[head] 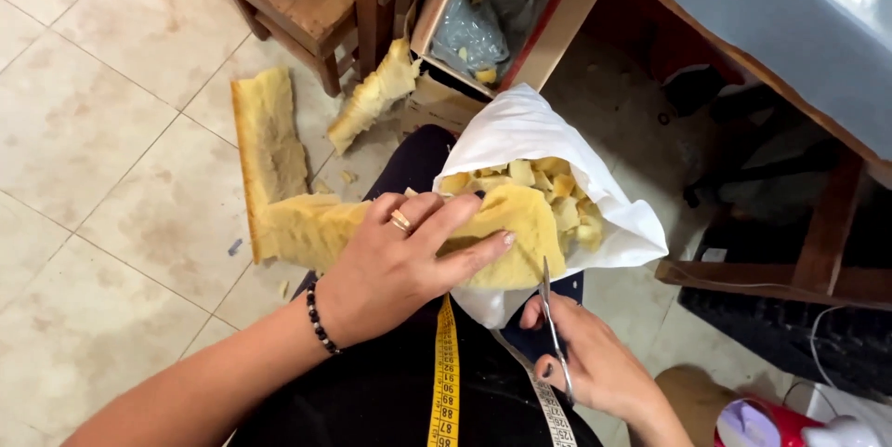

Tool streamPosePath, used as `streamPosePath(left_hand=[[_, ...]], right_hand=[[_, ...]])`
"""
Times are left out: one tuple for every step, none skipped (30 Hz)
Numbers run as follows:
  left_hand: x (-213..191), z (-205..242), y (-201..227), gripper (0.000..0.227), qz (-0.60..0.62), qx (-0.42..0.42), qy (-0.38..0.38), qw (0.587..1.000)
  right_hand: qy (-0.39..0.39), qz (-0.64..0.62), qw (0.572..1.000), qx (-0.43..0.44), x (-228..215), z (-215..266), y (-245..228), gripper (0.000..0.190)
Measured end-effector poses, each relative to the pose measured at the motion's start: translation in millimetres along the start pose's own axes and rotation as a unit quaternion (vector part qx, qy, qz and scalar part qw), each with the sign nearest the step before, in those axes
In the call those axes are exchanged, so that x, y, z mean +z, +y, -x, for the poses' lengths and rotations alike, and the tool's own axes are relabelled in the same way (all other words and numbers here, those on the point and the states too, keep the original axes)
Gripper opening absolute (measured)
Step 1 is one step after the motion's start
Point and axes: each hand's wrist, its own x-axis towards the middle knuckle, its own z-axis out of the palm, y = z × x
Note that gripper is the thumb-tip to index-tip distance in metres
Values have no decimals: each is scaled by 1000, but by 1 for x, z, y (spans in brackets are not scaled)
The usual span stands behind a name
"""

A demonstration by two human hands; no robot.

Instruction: Cutting strips of yellow foam into small pieces using scissors and stuffing them into a white bag.

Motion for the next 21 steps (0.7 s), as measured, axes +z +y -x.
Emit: streamPosePath(left_hand=[[0,1,-2,42,-1,-3,2,1000],[0,3,-3,40,0,0,6,1000],[0,5,-5,37,1,3,10,1000],[0,6,-5,37,3,-1,11,1000],[0,7,-6,39,-2,-4,14,1000],[0,8,-8,40,-8,-6,16,1000],[0,9,-8,40,-7,-9,16,1000],[0,10,-8,41,-6,-10,17,1000],[0,10,-8,41,-5,-11,17,1000],[1,10,-8,41,-4,-12,18,1000],[2,10,-9,42,-3,-10,23,1000],[2,10,-9,44,-3,-8,27,1000],[2,10,-8,44,-2,-10,28,1000],[1,11,-8,43,1,-11,20,1000],[1,11,-8,41,4,-12,12,1000],[1,11,-9,41,4,-12,12,1000],[0,11,-9,38,32,-17,0,999],[0,11,-10,36,60,-21,-12,998],[1,11,-10,36,60,-19,-12,998],[1,11,-10,32,59,-4,-11,998],[0,11,-10,30,58,11,-10,998]], right_hand=[[-2,3,1000,-1,4,-2,3,82],[19,10,1000,-13,7,-3,5,76],[39,17,999,-25,11,-5,8,70],[36,19,999,-23,13,-5,7,70],[56,1,998,-2,16,-5,7,62],[77,-17,997,18,19,-6,6,56],[75,-16,997,20,23,-3,15,56],[98,-18,995,19,27,0,23,50],[121,-19,992,19,30,3,31,47],[119,-18,993,19,32,5,32,47],[130,-7,991,18,33,8,33,46],[141,4,990,17,35,10,35,45],[140,5,990,17,34,11,36,45],[124,-12,992,25,32,12,37,44],[107,-28,993,32,30,13,39,44],[107,-28,993,32,23,9,30,44],[66,-3,997,31,15,6,21,50],[27,21,999,30,8,2,12,62],[29,20,999,30,7,0,9,62],[16,22,999,41,5,-3,6,72],[3,24,998,52,3,-6,2,85]])
